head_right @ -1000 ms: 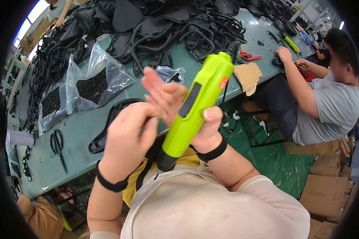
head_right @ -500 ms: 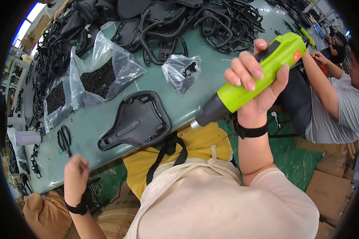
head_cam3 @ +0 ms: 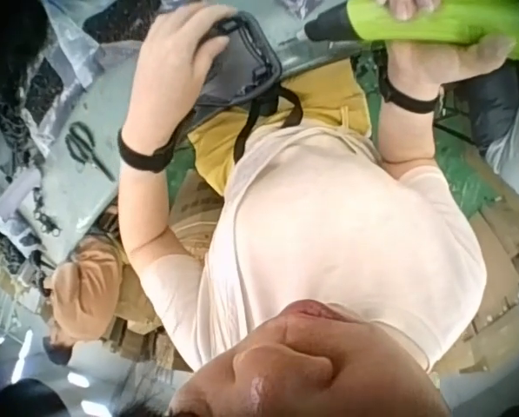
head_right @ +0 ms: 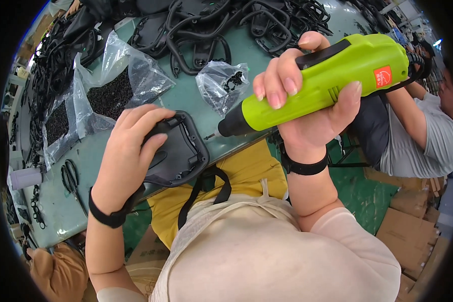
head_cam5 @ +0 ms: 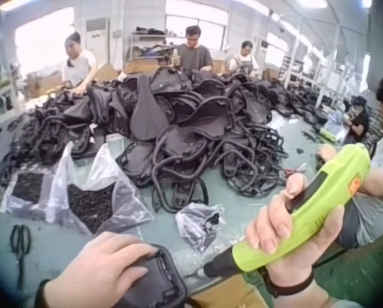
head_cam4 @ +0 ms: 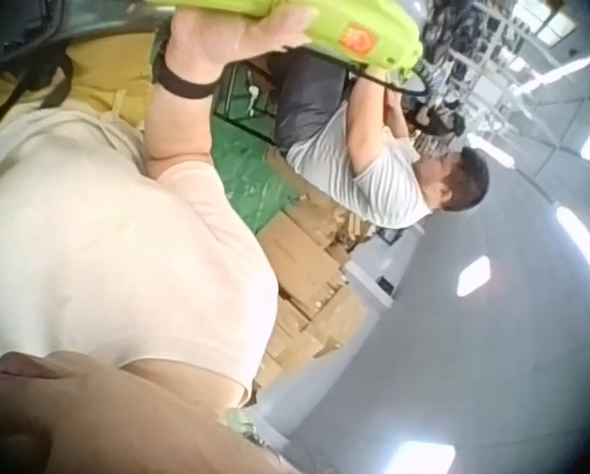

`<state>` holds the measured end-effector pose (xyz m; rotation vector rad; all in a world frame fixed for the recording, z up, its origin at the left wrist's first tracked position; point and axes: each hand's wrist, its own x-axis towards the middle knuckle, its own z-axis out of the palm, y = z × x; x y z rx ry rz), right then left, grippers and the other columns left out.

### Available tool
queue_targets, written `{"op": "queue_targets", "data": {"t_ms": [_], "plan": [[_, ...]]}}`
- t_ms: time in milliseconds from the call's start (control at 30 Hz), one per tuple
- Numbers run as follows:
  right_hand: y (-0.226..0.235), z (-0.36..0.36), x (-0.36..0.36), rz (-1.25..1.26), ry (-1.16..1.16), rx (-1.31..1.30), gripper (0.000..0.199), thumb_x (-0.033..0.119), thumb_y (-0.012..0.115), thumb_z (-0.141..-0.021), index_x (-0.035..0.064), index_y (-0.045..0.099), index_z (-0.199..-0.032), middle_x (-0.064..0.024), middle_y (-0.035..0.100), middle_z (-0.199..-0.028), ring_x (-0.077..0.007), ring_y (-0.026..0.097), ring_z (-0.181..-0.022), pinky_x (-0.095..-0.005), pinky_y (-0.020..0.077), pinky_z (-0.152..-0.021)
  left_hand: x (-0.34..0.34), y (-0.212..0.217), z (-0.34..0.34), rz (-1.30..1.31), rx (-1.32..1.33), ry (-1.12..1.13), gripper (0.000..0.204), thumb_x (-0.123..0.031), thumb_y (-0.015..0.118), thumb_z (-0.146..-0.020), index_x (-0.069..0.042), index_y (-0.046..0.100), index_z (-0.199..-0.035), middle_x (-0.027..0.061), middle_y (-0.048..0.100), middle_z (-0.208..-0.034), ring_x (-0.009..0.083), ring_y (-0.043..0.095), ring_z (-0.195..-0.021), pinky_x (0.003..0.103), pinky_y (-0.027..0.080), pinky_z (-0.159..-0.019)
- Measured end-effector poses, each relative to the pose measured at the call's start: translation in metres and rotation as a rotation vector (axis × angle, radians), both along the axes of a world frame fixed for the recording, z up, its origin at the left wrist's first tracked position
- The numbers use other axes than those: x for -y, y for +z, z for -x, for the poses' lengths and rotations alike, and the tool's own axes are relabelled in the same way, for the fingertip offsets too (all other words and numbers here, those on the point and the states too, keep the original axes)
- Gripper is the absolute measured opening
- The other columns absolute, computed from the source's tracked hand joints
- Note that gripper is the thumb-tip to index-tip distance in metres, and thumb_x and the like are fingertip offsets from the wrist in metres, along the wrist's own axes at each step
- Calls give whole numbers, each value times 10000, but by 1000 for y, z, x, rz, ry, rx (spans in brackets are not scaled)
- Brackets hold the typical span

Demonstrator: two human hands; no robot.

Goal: Installing fasteners into the plastic base of a bicycle saddle using an electric screwdriver.

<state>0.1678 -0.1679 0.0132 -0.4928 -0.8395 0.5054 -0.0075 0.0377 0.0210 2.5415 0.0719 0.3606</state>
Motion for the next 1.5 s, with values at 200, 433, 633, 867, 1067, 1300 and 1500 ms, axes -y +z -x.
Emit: {"op": "queue_targets", "data": {"t_ms": [200, 433, 633, 867, 1067, 1300, 1500], "plan": [[-3, -5, -2, -11, 39, -6, 684, 624, 516, -858, 77, 408, -1254, -39, 481, -782, -175, 503, -675, -362, 413, -704, -12, -22, -20, -243, -12, -71, 336, -37, 614, -769, -89, 638, -1100, 101, 616, -1014, 276, 560, -951, 373, 463, -825], [-5, -2, -11, 64, 60, 9, 662, 631, 541, -843, 78, 429, -1190, -38, 487, -792, -180, 509, -667, -367, 417, -702, -22, -33, -16, -241, -43, -78, 371, 1, 560, -710, -22, 671, -1062, 99, 613, -879, 260, 553, -882, 347, 477, -801], [-1, 0, -23, 77, 98, 60, 660, 639, 538, -839, 78, 434, -1171, -40, 494, -800, -181, 518, -674, -370, 423, -699, -23, -40, -14, -183, 46, -40, 330, 12, 555, -709, 2, 698, -1006, 109, 604, -840, 262, 546, -858, 346, 480, -791], [4, 5, -42, 192, 120, 187, 588, 550, 626, -824, 87, 451, -1141, 2, 506, -810, -139, 506, -676, -318, 391, -679, -26, -45, -12, -176, 54, -31, 238, 12, 602, -770, -11, 704, -984, 101, 606, -855, 266, 540, -838, 353, 475, -781], [5, 5, -53, 235, 172, 307, 613, 572, 612, -828, 79, 437, -1149, -8, 507, -820, -144, 514, -671, -321, 406, -677, -26, -48, -10, -148, 96, -41, 258, 35, 598, -731, -8, 708, -960, 96, 608, -834, 264, 542, -831, 347, 478, -769], [0, 8, -66, 213, 249, 372, 699, 637, 621, -798, 71, 426, -1159, -14, 507, -824, -147, 513, -678, -325, 411, -695, -27, -50, -10, -103, 86, -27, 242, 30, 608, -725, -4, 708, -942, 97, 613, -841, 267, 543, -836, 351, 477, -773], [-13, -1, -61, 110, 287, 195, 895, 785, 575, -710, 41, 446, -1191, -49, 546, -856, -182, 566, -731, -375, 450, -747, -31, -53, -9, -35, 85, 1, 198, 3, 629, -744, -15, 707, -925, 96, 609, -835, 272, 542, -853, 363, 472, -782]]}}
